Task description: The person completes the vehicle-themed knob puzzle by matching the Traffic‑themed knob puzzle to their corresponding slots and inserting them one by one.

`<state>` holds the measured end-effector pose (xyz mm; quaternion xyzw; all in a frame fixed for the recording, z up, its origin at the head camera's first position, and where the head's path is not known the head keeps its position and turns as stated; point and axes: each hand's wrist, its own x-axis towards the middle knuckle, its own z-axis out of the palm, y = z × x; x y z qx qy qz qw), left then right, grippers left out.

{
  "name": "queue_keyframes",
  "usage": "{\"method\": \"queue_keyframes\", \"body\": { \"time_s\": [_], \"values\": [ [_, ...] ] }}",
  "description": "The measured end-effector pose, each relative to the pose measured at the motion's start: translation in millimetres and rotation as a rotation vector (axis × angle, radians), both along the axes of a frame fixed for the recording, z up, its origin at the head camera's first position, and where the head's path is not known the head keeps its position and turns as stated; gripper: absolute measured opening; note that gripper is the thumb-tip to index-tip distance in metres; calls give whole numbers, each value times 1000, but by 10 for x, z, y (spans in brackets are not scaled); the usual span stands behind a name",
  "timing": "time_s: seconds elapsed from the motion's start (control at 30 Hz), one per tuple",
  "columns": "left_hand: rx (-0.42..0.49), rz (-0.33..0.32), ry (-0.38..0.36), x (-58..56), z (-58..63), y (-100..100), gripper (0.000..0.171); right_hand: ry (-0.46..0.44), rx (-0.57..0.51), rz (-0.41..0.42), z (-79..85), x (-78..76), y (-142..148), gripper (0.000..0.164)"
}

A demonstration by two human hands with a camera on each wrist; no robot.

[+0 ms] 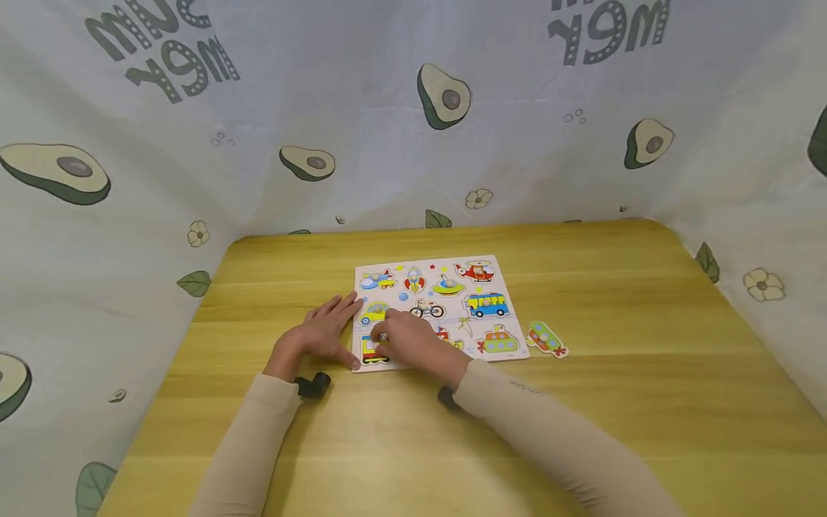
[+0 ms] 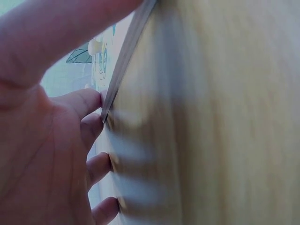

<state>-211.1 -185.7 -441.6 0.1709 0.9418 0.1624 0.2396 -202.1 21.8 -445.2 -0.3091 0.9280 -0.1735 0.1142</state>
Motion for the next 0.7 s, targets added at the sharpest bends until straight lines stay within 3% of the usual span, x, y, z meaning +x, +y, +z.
{"method": "queue_keyframes", "body": {
  "time_s": [0.23, 0.57, 0.7],
  "values": [
    [22, -3, 9, 24, -15, -10, 117, 33, 33, 17, 10, 45, 10, 20],
    [6, 5, 15, 27, 14, -33, 118, 89, 80, 127, 52, 62, 52, 30],
    [6, -1, 14, 25, -14, -12, 119, 5, -5, 154, 144, 62, 240, 38]
  ]
}}
